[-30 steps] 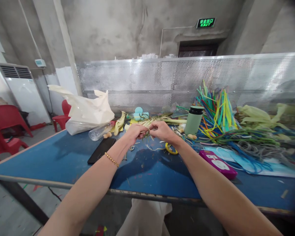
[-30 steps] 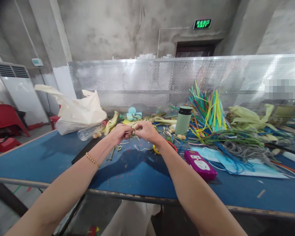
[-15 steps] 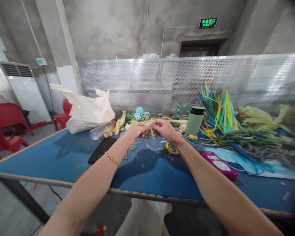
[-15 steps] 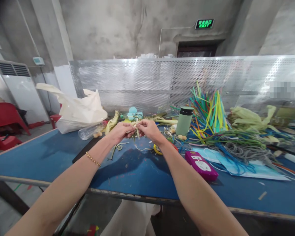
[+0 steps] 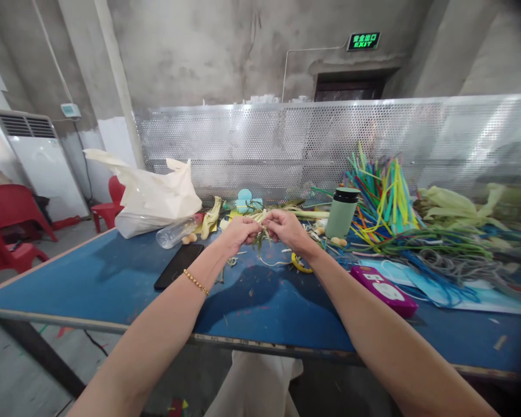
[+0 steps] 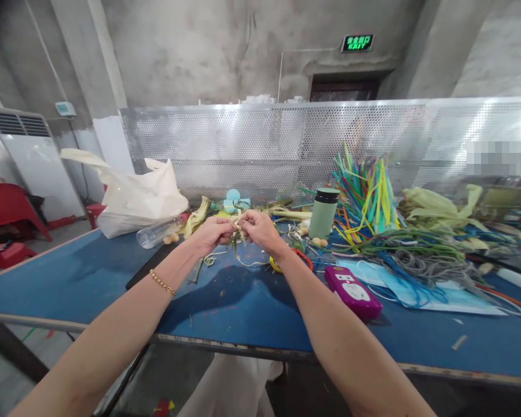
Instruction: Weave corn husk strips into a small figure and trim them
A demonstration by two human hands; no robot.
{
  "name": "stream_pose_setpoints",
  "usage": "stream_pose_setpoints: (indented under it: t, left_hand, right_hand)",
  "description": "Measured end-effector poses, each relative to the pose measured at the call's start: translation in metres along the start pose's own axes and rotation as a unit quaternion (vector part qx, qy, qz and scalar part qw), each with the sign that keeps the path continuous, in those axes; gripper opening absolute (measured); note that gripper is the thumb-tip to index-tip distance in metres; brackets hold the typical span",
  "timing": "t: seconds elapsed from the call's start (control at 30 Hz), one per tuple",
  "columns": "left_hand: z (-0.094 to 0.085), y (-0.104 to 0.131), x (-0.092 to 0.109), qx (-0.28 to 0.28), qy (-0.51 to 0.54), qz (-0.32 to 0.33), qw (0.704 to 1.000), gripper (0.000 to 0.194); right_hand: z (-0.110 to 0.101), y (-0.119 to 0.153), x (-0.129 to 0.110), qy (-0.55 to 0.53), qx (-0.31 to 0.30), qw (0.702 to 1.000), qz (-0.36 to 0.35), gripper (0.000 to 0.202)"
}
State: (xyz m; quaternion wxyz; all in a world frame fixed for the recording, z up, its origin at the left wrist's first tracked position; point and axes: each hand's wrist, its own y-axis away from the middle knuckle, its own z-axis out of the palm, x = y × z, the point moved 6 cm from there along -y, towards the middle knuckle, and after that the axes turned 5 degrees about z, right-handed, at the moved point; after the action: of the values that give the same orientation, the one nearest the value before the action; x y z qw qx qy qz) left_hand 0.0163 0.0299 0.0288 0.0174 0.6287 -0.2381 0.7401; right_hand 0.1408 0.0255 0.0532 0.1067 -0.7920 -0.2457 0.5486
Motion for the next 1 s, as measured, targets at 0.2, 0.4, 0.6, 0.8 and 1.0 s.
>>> stream_pose_setpoints:
  t: [0.2,0.4,0.6,0.8,1.0]
  left_hand:
    - [0.0011,0.0009,0.0024,-0.010,-0.001,0.000,1.000,0.030]
    - [0.0000,0.0010,0.0020,-0.007,0.003,-0.010,1.000,0.023]
    - [-0.0003,0.0004,0.0033,0.010,-0.038,0.022,0.999,0.024]
    - [0.0033,0.0023,0.0034,-0.033,-0.069,0.047,0.996,0.033]
    - [-0.0016,-0.0002,-0.0029,-0.039,-0.051,0.033,0.997,0.038]
  right_hand:
    - [-0.0018,0.0000,-0.0018,0.029,0.022,0.999,-0.012,0.017]
    - [-0.0008,0.0019,-0.0043,0.022,0.022,0.999,-0.008,0.019]
    - [-0.0027,0.0013,-0.0010,-0.038,-0.009,0.999,0.008,0.021]
    - [-0.0012,0.0025,0.0027,-0.088,-0.028,0.996,0.019,0.022]
    - [0.0020,0.0048,0.0018,-0.070,-0.030,0.997,0.023,0.027]
